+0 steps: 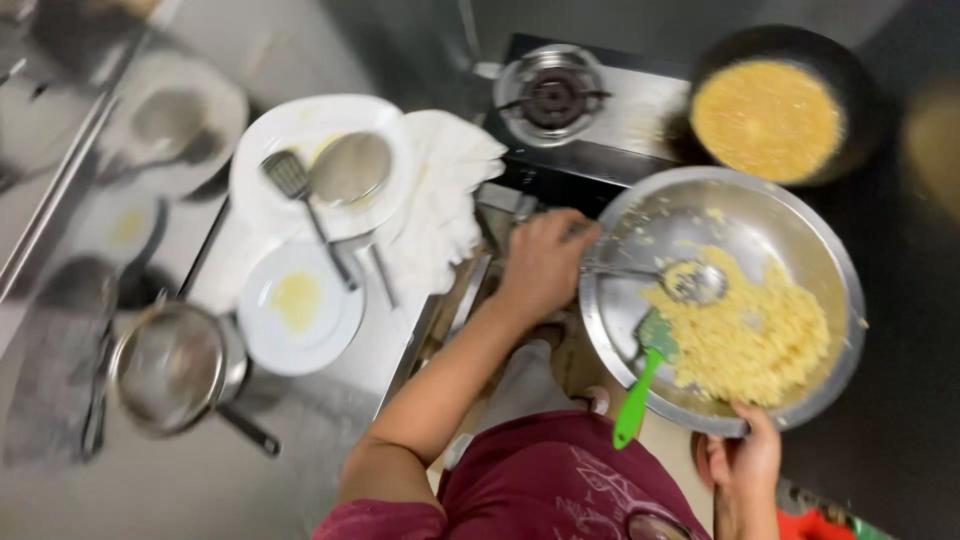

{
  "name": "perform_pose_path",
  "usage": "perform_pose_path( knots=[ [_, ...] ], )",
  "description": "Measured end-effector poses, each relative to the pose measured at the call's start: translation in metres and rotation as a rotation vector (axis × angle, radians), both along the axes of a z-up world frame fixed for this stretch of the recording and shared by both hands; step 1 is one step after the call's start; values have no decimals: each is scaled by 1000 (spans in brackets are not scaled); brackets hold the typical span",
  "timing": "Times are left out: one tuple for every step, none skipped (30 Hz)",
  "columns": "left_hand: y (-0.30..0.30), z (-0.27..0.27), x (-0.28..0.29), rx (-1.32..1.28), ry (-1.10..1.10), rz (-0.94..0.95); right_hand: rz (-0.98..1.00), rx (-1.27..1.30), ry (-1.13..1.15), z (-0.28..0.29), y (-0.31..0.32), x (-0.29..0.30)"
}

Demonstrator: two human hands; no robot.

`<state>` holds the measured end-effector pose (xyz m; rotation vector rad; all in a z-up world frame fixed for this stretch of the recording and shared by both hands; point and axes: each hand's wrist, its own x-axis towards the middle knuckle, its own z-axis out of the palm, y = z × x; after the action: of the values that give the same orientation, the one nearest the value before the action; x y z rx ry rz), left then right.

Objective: Transferring and stirring a yellow food mixture in a frying pan on a gas stove

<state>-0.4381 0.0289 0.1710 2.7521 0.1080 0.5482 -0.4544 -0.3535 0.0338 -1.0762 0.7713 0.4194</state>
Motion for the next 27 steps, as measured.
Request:
perform_pose_path(
  knots=[
    [34, 2, -14, 6, -2, 46, 46, 6, -2, 1, -1, -3],
    [68, 4, -30, -4, -40, 273, 83, -14, -60, 3, -3, -5],
    [98, 7, -39, -19, -81, 474, 94, -37, -123, 6, -9, -8],
    [145, -25, -70, -17, -86, 496, 116, -34, -128, 7, -8, -6],
    [182, -58, -100, 51, -131, 706, 120, -61, -112, 9, -11, -10],
    [213, -90, -127, 121, -174, 917, 124, -89, -96, 12, -14, -12],
    [225, -88, -145, 119, -174, 910, 118, -90, -96, 9, -17, -13],
    [237, -86, -161, 22, 140, 1061, 97, -66, -83, 6, -20, -12],
    [249, -85, -168, -73, 462, 1172, 55, -44, -73, 3, -26, -17],
    [260, -91, -180, -70, 460, 1144, 27, -48, -75, 1, -21, -15],
    [269, -101, -184, -114, 553, 1185, 52, -73, -36, 1, -23, -18],
    [278, -110, -186, -154, 648, 1225, 78, -96, 4, 1, -25, -20],
    [274, -106, -186, -144, 650, 1182, 35, -101, 4, -1, -27, -22],
    [272, -102, -186, -171, 566, 1209, 37, -33, -18, -3, -29, -25],
    [271, -97, -190, -202, 482, 1241, 46, 35, -41, -5, -30, -25],
    [278, -106, -193, -196, 486, 1207, 12, 31, -41, -3, -33, -31],
    [286, -114, -198, -304, 363, 1186, 17, 40, -8, -2, -34, -33],
    [296, -122, -204, -413, 241, 1161, 22, 49, 26, -2, -34, -36],
    [310, -133, -207, -409, 244, 1143, 4, 50, 26, -5, -36, -39],
    [325, -143, -211, -663, 49, 1141, -4, 35, -5, -8, -38, -43],
    [339, -156, -210, -922, -147, 1119, -13, 16, -38, -10, -41, -44],
    [337, -138, -207, -925, -139, 1100, -32, 13, -41, -4, -35, -43],
    [334, -121, -203, -1127, -194, 1203, -57, -15, -31, 2, -31, -46],
    [332, -103, -200, -1331, -246, 1304, -82, -43, -20, 9, -27, -49],
    [334, -99, -204, -1330, -242, 1290, -96, -40, -24, 5, -28, -50],
    [336, -94, -208, -1347, -319, 1303, -87, -34, -29, 1, -28, -51],
    [337, -91, -211, -1366, -384, 1314, -85, -35, -30, -1, -32, -57]
  ],
)
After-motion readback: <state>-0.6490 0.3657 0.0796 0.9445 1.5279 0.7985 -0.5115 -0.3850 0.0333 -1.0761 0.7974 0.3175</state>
